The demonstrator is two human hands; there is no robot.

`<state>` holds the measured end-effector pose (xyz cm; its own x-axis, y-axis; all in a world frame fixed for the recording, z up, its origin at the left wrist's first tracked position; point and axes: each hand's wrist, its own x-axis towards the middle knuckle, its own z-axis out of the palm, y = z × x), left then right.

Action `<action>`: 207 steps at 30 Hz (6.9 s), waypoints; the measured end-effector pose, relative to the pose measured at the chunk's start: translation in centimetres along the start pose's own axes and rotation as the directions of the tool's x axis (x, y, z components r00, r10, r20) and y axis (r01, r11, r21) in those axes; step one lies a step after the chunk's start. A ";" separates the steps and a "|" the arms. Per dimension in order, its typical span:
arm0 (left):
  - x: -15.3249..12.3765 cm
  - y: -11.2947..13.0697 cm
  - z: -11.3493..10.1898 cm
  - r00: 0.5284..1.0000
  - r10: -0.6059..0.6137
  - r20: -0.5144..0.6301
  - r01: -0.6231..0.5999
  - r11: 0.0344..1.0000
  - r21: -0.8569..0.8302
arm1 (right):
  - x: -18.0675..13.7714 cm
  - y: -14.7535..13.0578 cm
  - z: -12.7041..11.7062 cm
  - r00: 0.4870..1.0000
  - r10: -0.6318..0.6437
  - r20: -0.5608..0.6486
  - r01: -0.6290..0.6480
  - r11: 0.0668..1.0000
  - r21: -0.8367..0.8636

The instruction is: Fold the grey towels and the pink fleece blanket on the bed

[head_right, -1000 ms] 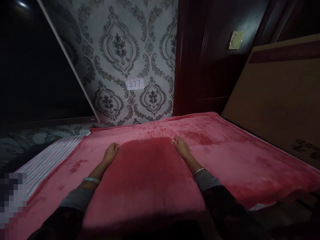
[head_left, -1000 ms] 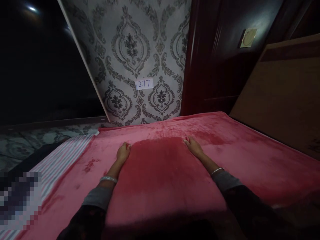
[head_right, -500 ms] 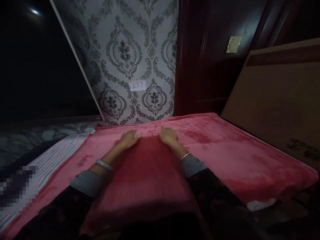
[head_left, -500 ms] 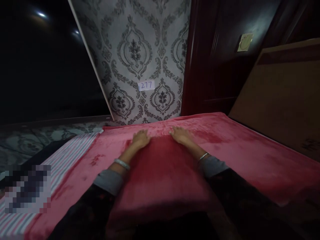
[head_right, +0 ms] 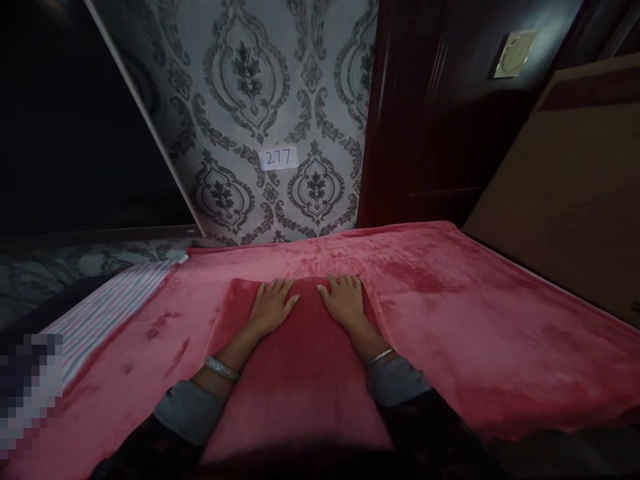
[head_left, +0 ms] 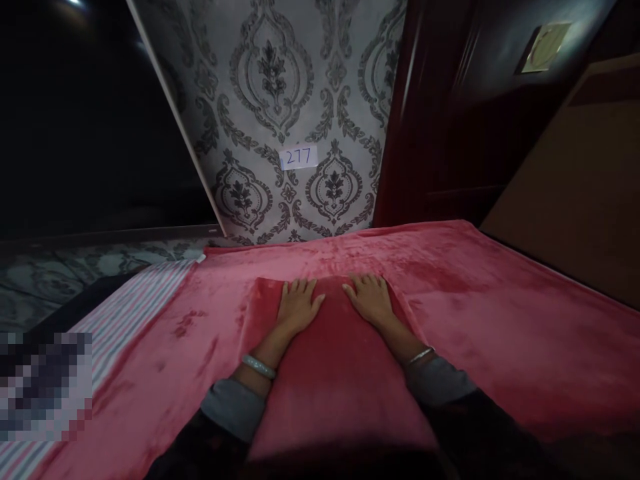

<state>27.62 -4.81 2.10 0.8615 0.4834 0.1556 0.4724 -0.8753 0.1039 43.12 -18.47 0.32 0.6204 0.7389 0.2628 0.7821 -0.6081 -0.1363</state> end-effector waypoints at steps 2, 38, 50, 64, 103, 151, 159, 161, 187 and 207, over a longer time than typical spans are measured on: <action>0.0 0.0 0.1 1.000 0.001 0.000 -0.001 1.000 -0.002 | -0.1 -0.1 0.0 1.000 -0.002 0.003 0.002 1.000 -0.001; -2.3 -6.9 -4.1 0.911 -0.403 0.083 0.410 0.906 -0.106 | -1.1 5.2 -2.1 0.983 0.127 0.132 -0.150 0.972 0.183; -14.8 -0.5 -2.5 0.994 -0.052 0.092 0.050 0.999 0.017 | -16.1 2.2 -3.1 0.994 -0.110 0.019 0.108 0.991 0.078; -15.0 -1.0 -1.4 0.995 -0.044 0.087 0.041 0.999 0.030 | -16.6 2.3 -2.3 0.995 -0.100 -0.029 0.102 0.993 0.057; -19.9 6.5 2.4 0.925 0.316 -0.213 -0.283 0.944 0.171 | -19.9 -1.0 -0.7 0.937 -0.256 -0.238 0.286 0.953 0.102; 7.5 8.5 1.6 0.863 0.457 0.216 -0.421 0.886 -0.194 | -21.3 -0.9 1.0 0.892 -0.318 -0.322 0.385 0.907 0.172; 6.1 8.3 -2.1 0.833 0.522 0.183 -0.482 0.848 -0.221 | -19.8 -1.3 -4.6 0.939 -0.336 -0.076 0.344 0.903 0.256; 5.4 6.9 -3.4 0.814 0.555 0.171 -0.497 0.818 -0.290 | -17.9 -2.5 -5.9 0.917 -0.397 -0.047 0.393 0.875 0.282; 2.4 1.2 -0.4 0.883 0.407 0.235 -0.370 0.910 -0.185 | -19.4 -5.0 -4.4 0.699 -0.656 0.286 0.414 0.696 0.586; -0.8 -8.0 -1.7 0.979 0.146 0.141 -0.142 0.989 -0.035 | -11.1 -13.0 -3.5 0.526 -0.842 0.118 0.642 0.484 0.594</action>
<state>22.81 1.85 2.76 0.9388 0.3432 0.0291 0.3379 -0.9341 0.1153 25.90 -19.82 2.56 -0.3253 0.9351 0.1405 0.8124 0.3524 -0.4645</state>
